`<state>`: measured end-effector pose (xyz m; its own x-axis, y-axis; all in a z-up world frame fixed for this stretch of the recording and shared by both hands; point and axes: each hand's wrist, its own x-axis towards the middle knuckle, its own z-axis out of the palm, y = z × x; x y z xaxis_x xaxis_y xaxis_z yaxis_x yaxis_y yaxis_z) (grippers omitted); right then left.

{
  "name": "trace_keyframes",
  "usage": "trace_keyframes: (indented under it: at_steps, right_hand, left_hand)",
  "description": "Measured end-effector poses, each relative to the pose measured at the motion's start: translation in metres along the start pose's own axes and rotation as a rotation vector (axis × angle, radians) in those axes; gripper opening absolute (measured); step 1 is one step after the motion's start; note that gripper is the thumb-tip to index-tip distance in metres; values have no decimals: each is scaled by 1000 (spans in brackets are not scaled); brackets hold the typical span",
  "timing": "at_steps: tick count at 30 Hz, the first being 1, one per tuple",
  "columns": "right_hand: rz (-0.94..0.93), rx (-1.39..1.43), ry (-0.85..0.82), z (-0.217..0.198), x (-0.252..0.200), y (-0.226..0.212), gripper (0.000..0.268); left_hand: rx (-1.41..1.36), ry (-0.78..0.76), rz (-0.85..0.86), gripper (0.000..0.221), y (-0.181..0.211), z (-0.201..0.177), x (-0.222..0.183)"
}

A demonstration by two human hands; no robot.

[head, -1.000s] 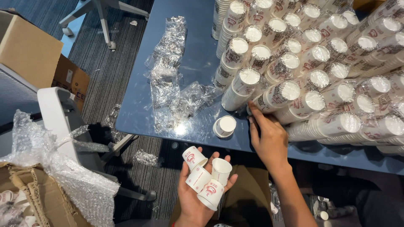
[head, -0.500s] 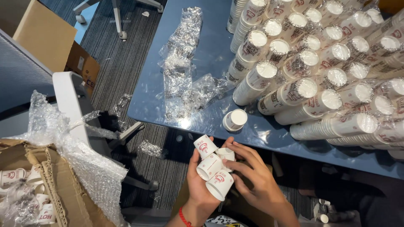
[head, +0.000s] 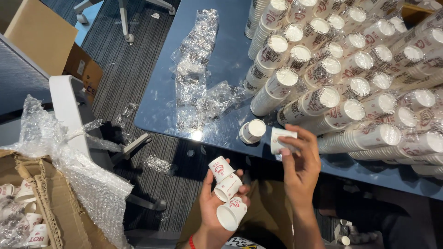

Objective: Sorting and stacking small white paper cups from a cardboard box onto a table.

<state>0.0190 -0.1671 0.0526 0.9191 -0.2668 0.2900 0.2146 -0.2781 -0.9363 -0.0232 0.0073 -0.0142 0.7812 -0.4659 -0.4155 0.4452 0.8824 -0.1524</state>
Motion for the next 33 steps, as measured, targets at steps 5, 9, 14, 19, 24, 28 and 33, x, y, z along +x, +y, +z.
trace_keyframes:
  at_steps: [5, 9, 14, 19, 24, 28, 33]
  right_hand:
    - [-497, -559, -185, 16, 41, -38, 41]
    - [-581, -741, -417, 24, 52, -33, 52]
    - [-575, -751, -437, 22, 58, -32, 50]
    - [-568, -760, -450, 22, 60, -38, 46]
    - [-507, -816, -509, 17, 59, -46, 46]
    - [-614, -776, -429, 6, 35, -53, 59]
    - [-525, -554, -630, -4, -8, -48, 58]
  left_hand:
    - [-39, -48, -54, 44, 0, 11, -6]
    - [6, -35, -24, 47, 5, 8, -1]
    - [79, -12, -10, 49, 12, 14, 8]
    - [119, -141, -52, 46, 10, 11, 12]
    - [174, -117, -76, 48, 10, 19, 6]
    - [213, -84, -93, 48, 11, 16, 4]
    - [356, -5, -330, 38, 8, -3, 2]
